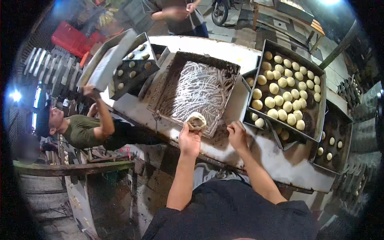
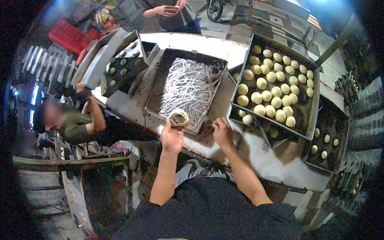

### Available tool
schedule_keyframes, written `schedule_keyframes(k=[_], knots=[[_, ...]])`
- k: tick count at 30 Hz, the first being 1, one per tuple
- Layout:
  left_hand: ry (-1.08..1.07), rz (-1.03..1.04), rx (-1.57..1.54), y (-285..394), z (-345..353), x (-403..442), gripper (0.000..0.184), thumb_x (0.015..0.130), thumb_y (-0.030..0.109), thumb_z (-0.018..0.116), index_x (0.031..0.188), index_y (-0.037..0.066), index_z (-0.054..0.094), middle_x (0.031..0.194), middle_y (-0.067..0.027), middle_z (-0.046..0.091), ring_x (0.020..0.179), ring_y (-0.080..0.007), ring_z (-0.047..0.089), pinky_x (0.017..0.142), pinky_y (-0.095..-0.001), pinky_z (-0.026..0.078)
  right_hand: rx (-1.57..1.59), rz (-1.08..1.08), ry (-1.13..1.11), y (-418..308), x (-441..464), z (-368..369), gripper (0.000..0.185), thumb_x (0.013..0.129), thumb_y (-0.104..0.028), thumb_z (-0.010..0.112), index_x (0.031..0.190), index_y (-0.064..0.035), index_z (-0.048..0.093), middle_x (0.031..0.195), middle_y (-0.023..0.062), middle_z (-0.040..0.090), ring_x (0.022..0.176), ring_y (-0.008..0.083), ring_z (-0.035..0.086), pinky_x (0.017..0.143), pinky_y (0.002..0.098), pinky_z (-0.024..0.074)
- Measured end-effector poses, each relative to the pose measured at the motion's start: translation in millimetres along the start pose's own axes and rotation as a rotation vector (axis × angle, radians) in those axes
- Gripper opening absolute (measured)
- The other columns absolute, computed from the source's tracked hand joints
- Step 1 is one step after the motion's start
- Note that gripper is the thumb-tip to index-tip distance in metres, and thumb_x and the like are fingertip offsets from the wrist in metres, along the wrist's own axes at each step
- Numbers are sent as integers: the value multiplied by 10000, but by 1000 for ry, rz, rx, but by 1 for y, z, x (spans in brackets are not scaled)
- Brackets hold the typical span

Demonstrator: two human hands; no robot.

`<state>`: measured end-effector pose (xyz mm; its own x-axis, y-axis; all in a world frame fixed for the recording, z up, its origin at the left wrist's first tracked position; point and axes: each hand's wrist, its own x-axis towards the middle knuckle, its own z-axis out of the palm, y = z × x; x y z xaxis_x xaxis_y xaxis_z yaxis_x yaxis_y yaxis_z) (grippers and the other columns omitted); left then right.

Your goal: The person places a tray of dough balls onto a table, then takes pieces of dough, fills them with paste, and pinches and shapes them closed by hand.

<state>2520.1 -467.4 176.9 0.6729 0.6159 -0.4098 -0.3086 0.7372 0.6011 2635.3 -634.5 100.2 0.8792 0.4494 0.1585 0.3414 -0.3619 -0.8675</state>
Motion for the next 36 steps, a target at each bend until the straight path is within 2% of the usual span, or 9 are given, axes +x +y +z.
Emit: schedule_keyframes(k=[4, 8, 11, 16, 17, 22, 29, 32, 36], knots=[[-220, -61, 281, 14, 34, -43, 309, 1025, 193, 583, 1258, -7, 550, 1174, -125, 642, 1004, -221, 663, 930, -388, 563, -93, -324, -13, 4, 5, -13, 177, 826, -38, 702, 996, 0, 675, 986, 162, 641, 941, 357, 641, 811, 401, 523], [-453, 34, 614, 12, 27, -87, 501, 892, 46, 726, 1336, -9, 502, 1235, -117, 631, 1073, -193, 653, 1013, -359, 511, 815, 173, -759, -89, -3, -82, 559, 848, -197, 785, 1359, -54, 611, 1310, 86, 616, 1226, 216, 556, 1045, 375, 461], [-524, 93, 776, 22, 27, -143, 557, 950, 28, 660, 1442, -5, 403, 1301, -120, 579, 1179, -206, 596, 1010, -342, 498, 526, -227, -645, -100, -38, -81, 578, 868, -222, 788, 1388, -54, 599, 1421, 111, 518, 1291, 225, 512, 1100, 377, 423], [-417, 369, 1259, 37, 2, -225, 331, 1049, 195, 561, 1325, 13, 566, 1043, -73, 697, 1001, -175, 668, 838, -293, 530, 767, -12, -534, -153, -131, -93, 402, 921, -117, 744, 1291, 9, 649, 1344, 105, 569, 1230, 208, 565, 1051, 337, 461], [-389, 488, 1179, 33, 2, -241, 335, 1076, 276, 511, 1224, 8, 646, 860, -24, 677, 827, -119, 637, 739, -262, 491, 662, -122, -461, -152, -146, -95, 331, 912, -87, 742, 1226, 0, 684, 1326, 116, 589, 1225, 217, 573, 1052, 335, 464], [-524, 316, 967, 7, -41, -256, 342, 1087, 269, 493, 1052, -3, 697, 778, 30, 563, 669, -56, 441, 597, -231, 375, 473, -269, -354, -175, -235, -133, 171, 882, 7, 728, 1051, -10, 749, 1158, 94, 698, 1110, 199, 646, 997, 326, 503], [-528, 227, 610, -63, -39, -331, 274, 1022, 270, 628, 1120, 16, 593, 975, -29, 580, 867, -95, 530, 799, -255, 464, 550, 51, -193, -167, -303, -174, 234, 940, -78, 727, 1145, 21, 675, 1049, 58, 713, 1003, 96, 641, 888, 261, 533], [-673, 718, 949, -65, -12, -367, 372, 947, 186, 724, 1262, 27, 605, 1156, -117, 601, 1077, -230, 596, 987, -339, 478, 644, 20, -166, -148, -314, -201, 251, 905, -91, 770, 1113, 18, 683, 1076, 67, 706, 988, 104, 651, 848, 256, 539], [-718, 703, 913, -105, 15, -371, 304, 962, 108, 674, 1256, 38, 639, 1259, -117, 645, 1184, -228, 607, 1016, -341, 474, 402, -78, -154, -137, -322, -253, 256, 836, -27, 784, 1083, -25, 721, 1064, 97, 702, 1022, 181, 671, 888, 318, 549]])
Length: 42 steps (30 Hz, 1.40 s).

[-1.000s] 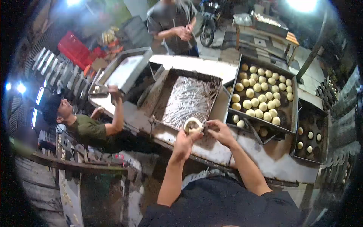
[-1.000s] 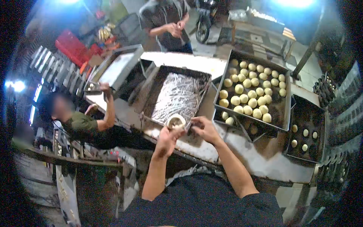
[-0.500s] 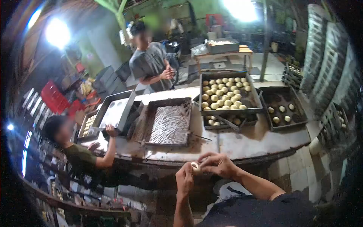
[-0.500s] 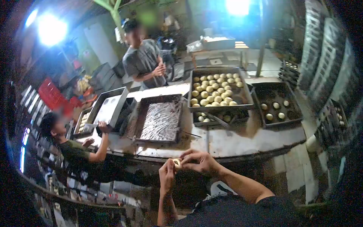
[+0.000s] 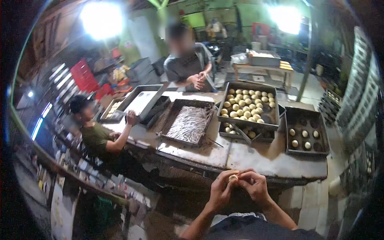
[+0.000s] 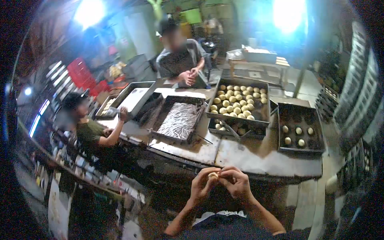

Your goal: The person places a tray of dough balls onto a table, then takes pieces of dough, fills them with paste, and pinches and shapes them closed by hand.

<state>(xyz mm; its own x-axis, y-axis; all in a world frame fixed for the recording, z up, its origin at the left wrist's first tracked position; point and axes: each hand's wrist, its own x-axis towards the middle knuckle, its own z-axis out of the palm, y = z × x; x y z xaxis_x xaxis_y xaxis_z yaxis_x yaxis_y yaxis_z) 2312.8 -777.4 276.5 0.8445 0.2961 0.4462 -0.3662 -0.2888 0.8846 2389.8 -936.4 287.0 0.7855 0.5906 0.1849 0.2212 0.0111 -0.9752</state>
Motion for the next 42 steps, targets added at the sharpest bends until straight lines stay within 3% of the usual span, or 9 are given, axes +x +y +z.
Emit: schedule_keyframes(k=[5, 8, 14, 22, 26, 30, 34, 37, 42], knots=[[13, -167, -62, 22, 97, 36, 360, 1088, 273, 494, 1166, -11, 701, 1167, -104, 710, 1026, -159, 651, 926, -293, 509, -223, -388, 147, -5, -18, -90, 293, 784, 101, 690, 1040, -21, 762, 1031, 149, 710, 931, 253, 713, 834, 339, 574], [-215, -76, -15, 32, 139, 43, 426, 1056, 285, 526, 1330, -33, 601, 1341, -205, 639, 1233, -340, 624, 1068, -413, 456, -173, -373, 205, -8, -19, -152, 203, 838, 56, 727, 1026, -14, 757, 1019, 119, 712, 900, 228, 708, 833, 323, 562], [-205, 101, 463, 39, 186, 59, 353, 1017, 198, 593, 1312, 5, 615, 1344, -242, 618, 1180, -374, 649, 1002, -407, 512, 187, -189, 5, 14, 1, -197, 248, 883, -6, 738, 1128, -41, 714, 1064, 118, 677, 987, 240, 674, 883, 328, 542], [-307, -429, 237, 0, 140, 116, 346, 1092, 217, 438, 1176, -40, 653, 1108, -232, 694, 1035, -245, 680, 865, -341, 530, 89, -212, 7, 42, 66, -171, 284, 835, 35, 715, 1102, -59, 746, 1107, 132, 690, 986, 258, 700, 822, 348, 568], [-453, -279, 255, -63, 119, 145, 406, 1108, 291, 392, 1215, -54, 579, 1012, -169, 695, 916, -224, 691, 831, -332, 534, -65, -45, 47, 57, 114, -165, 219, 847, -18, 754, 1049, -95, 782, 1026, 84, 622, 854, 181, 623, 754, 293, 532], [-530, -563, -432, -83, 98, 205, 387, 1096, 299, 445, 1253, -40, 546, 987, -150, 699, 891, -221, 698, 828, -348, 540, 121, 37, -99, 53, 173, -172, 146, 860, -3, 752, 1001, -42, 758, 1144, 82, 543, 1094, 184, 549, 924, 301, 482], [-716, -320, 23, -75, 110, 276, 274, 1048, 213, 504, 1140, -43, 540, 1085, -272, 637, 1011, -469, 606, 882, -491, 488, 425, 81, 46, 73, 206, -168, 142, 939, -27, 679, 1080, -33, 657, 1303, 90, 499, 1226, 202, 512, 1071, 347, 404], [-603, 106, 14, -95, 139, 305, 310, 1065, 272, 484, 980, -6, 591, 950, -209, 629, 905, -401, 568, 823, -481, 460, 622, 60, 391, 63, 213, -158, 525, 969, -80, 665, 1428, -79, 409, 1378, 106, 490, 1277, 213, 503, 1099, 363, 416], [-583, 355, 37, -97, 192, 324, 233, 1062, 222, 475, 967, 48, 596, 1070, -85, 694, 996, -304, 594, 957, -418, 359, 850, 64, 623, 60, 187, -165, 565, 988, -222, 677, 1448, -28, 414, 1340, 106, 565, 1222, 185, 570, 1031, 339, 486]])
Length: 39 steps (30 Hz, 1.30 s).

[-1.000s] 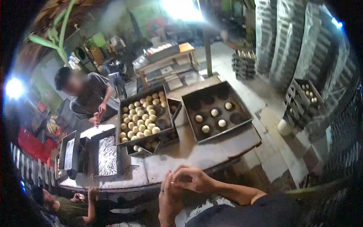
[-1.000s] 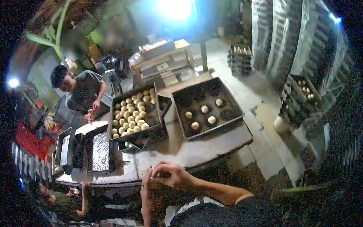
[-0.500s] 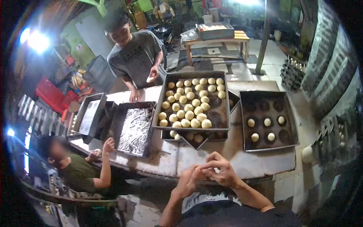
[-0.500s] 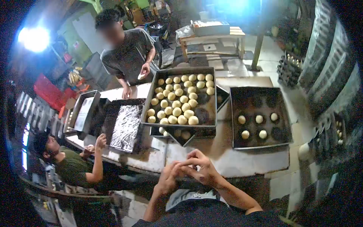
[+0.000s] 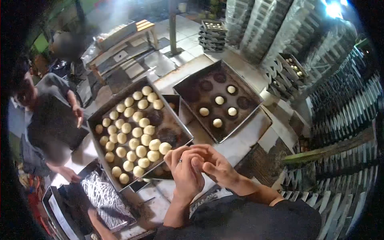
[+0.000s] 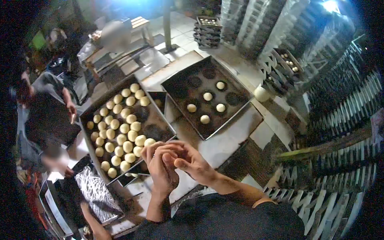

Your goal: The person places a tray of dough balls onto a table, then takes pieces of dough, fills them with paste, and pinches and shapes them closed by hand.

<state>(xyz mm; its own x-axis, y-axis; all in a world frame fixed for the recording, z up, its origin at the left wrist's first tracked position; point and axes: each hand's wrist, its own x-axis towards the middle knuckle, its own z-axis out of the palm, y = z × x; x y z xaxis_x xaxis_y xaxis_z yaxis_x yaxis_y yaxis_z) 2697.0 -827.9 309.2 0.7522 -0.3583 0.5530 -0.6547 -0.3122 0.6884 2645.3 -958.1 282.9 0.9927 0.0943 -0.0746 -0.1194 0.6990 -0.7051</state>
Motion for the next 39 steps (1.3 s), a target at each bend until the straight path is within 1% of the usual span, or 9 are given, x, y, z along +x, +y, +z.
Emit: schedule_keyframes(k=[6, 12, 14, 17, 22, 24, 28, 33, 39], knots=[[-176, -220, -423, 12, 34, 25, 457, 996, 197, 541, 1403, -9, 520, 1443, -162, 571, 1300, -372, 528, 1071, -423, 359, 210, 88, 43, -16, -1, -55, 494, 1009, -253, 646, 1386, 30, 499, 1213, 107, 662, 1097, 192, 668, 928, 345, 557], [-246, 3, 152, 4, 91, 35, 268, 1020, 209, 560, 1062, 31, 757, 1333, -145, 663, 1263, -339, 590, 1021, -471, 403, 240, 341, -145, -72, 17, -123, 394, 1010, -134, 595, 1357, 46, 543, 1210, 118, 672, 1094, 202, 664, 982, 362, 535], [-273, -14, 133, 12, 118, 46, 384, 1046, 302, 526, 1270, 22, 664, 1441, -227, 564, 1317, -370, 548, 1050, -470, 411, 161, 344, -155, -116, 22, -138, 392, 997, -111, 579, 1355, 45, 546, 1226, 122, 666, 1104, 192, 655, 1005, 345, 515], [-157, -178, -407, 37, 176, 63, 843, 990, 301, 568, 1628, 65, 69, 1683, -241, 55, 1515, -369, 254, 1190, -490, 269, -558, -103, -104, -167, 33, -179, 472, 930, -53, 563, 1391, 40, 528, 1308, 140, 605, 1161, 192, 614, 1037, 350, 507], [-284, -179, 87, 47, 193, 74, 735, 876, 78, 741, 1513, 28, 378, 1562, -227, 389, 1427, -408, 382, 1160, -474, 321, -1723, -711, 581, -176, 89, -313, 445, 838, 29, 527, 1276, 44, 604, 1310, 232, 621, 1230, 409, 584, 1089, 438, 443], [-249, -298, 228, 33, 182, 63, 712, 867, 84, 749, 1496, 47, 415, 1551, -215, 406, 1395, -405, 413, 1149, -467, 337, -1694, 86, 265, -178, 89, -377, 411, 847, 29, 533, 1246, 60, 625, 1382, 261, 572, 1309, 442, 521, 1139, 468, 398], [-84, -526, 598, -10, 119, 46, 432, 910, 99, 674, 1318, 0, 573, 1416, -237, 547, 1286, -411, 528, 1107, -457, 391, -1731, -275, 420, -153, 83, -398, 375, 888, -15, 575, 1249, 77, 618, 1428, 257, 541, 1356, 433, 479, 1152, 492, 375], [-128, -834, 1058, -72, 76, 8, 529, 958, 260, 600, 1381, -19, 448, 1080, -282, 678, 1036, -446, 653, 907, -518, 505, -2023, -206, 529, -135, 82, -371, 460, 913, -115, 598, 1370, -72, 573, 1523, 171, 465, 1475, 351, 336, 1163, 524, 310], [-58, -1072, 1035, -113, 79, 19, 614, 889, 286, 657, 1342, -31, 390, 836, -247, 714, 828, -438, 705, 738, -523, 551, -1965, -393, 536, -125, 80, -384, 338, 918, -77, 572, 1247, -71, 651, 1403, 108, 577, 1349, 308, 474, 1111, 490, 369]])
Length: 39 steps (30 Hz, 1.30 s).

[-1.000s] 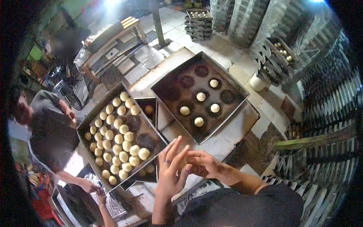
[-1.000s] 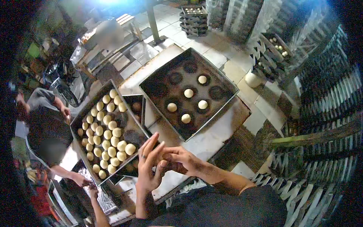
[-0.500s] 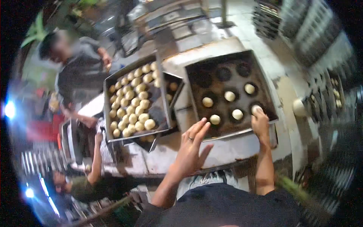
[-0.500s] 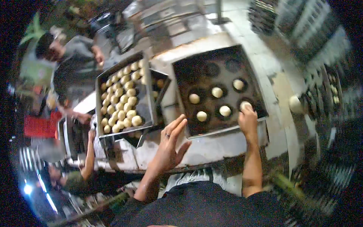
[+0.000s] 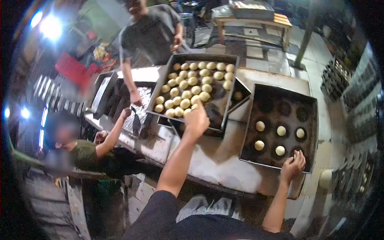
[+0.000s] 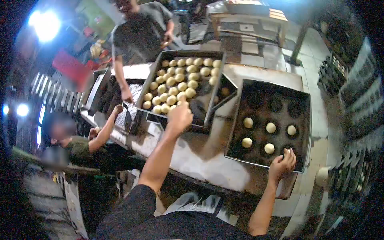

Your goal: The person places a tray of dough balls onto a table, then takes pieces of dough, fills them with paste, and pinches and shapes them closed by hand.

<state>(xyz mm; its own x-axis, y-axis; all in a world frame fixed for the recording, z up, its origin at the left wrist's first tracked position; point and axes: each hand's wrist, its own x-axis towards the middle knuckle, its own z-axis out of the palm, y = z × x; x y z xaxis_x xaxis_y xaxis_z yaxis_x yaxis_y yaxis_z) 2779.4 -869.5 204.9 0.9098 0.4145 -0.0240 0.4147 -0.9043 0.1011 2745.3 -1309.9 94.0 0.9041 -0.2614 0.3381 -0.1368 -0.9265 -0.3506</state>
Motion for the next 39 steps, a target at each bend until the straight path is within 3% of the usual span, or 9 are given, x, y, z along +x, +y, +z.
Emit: schedule_keyframes(k=[7, 13, 17, 19, 25, 29, 32, 36, 39], knots=[[259, 454, -604, -60, -27, -109, 501, 880, 135, 605, 1347, -31, 527, 977, -249, 698, 928, -408, 677, 834, -465, 532, 234, 33, 171, -14, -36, -8, 338, 848, -9, 588, 1181, 3, 646, 1324, 181, 594, 1300, 359, 489, 1132, 487, 345], [-351, -150, -1614, -229, 50, -357, 345, 967, 96, 549, 1293, -7, 597, 1158, -140, 684, 1042, -226, 670, 917, -338, 533, 446, -130, 6, -128, -174, -40, 285, 838, -38, 582, 1104, -1, 680, 1258, 171, 626, 1231, 332, 529, 1093, 429, 371], [-401, -629, -2022, -310, 52, -511, 346, 1007, 128, 497, 1304, -27, 585, 1109, -119, 695, 996, -191, 682, 820, -265, 546, 798, -138, -311, -264, -311, -79, 233, 855, -51, 565, 1039, -5, 700, 1102, 162, 685, 1088, 304, 616, 956, 380, 479], [-266, -719, -2099, -341, 36, -550, 331, 1039, 127, 513, 1326, -29, 564, 1146, -163, 698, 962, -214, 718, 762, -290, 593, 830, -450, -463, -319, -376, -87, 133, 870, -67, 628, 952, -20, 721, 951, 155, 708, 913, 317, 658, 847, 404, 527], [-115, -536, -1585, -436, -6, -571, 343, 1027, 189, 588, 1297, -22, 572, 1166, -100, 666, 1007, -171, 664, 871, -305, 542, 1199, -1194, -1072, -458, -528, -176, 228, 955, -175, 637, 1132, -38, 678, 1107, 147, 670, 1123, 333, 598, 972, 440, 457], [289, -249, -1802, -411, 2, -549, 320, 1014, 176, 617, 1290, 20, 570, 1174, -27, 601, 1053, -106, 565, 881, -270, 479, 1060, -1659, -437, -497, -534, -203, 294, 902, -251, 687, 1147, -95, 642, 1169, 93, 621, 1167, 303, 548, 999, 481, 406], [234, -410, -1944, -399, -50, -524, 201, 1057, 187, 587, 1084, 8, 674, 917, 37, 637, 818, -23, 546, 679, -206, 435, 1042, -1447, -419, -507, -507, -182, 196, 867, -221, 727, 1009, -96, 673, 1075, 75, 640, 1116, 311, 557, 969, 466, 428], [102, -390, -2235, -403, -29, -493, 224, 1058, 180, 578, 1072, -25, 669, 931, -7, 669, 797, -65, 608, 688, -238, 488, 935, -1350, -534, -502, -480, -161, 200, 965, -250, 664, 1023, -59, 683, 1077, 104, 665, 1056, 322, 592, 922, 460, 466], [73, -461, -2232, -416, -20, -455, 244, 1054, 187, 575, 1102, -32, 672, 965, -61, 705, 833, -135, 666, 718, -281, 534, 1225, -1114, -950, -517, -444, -208, 98, 942, -116, 676, 995, -34, 671, 880, 110, 669, 760, 286, 649, 696, 363, 530]])
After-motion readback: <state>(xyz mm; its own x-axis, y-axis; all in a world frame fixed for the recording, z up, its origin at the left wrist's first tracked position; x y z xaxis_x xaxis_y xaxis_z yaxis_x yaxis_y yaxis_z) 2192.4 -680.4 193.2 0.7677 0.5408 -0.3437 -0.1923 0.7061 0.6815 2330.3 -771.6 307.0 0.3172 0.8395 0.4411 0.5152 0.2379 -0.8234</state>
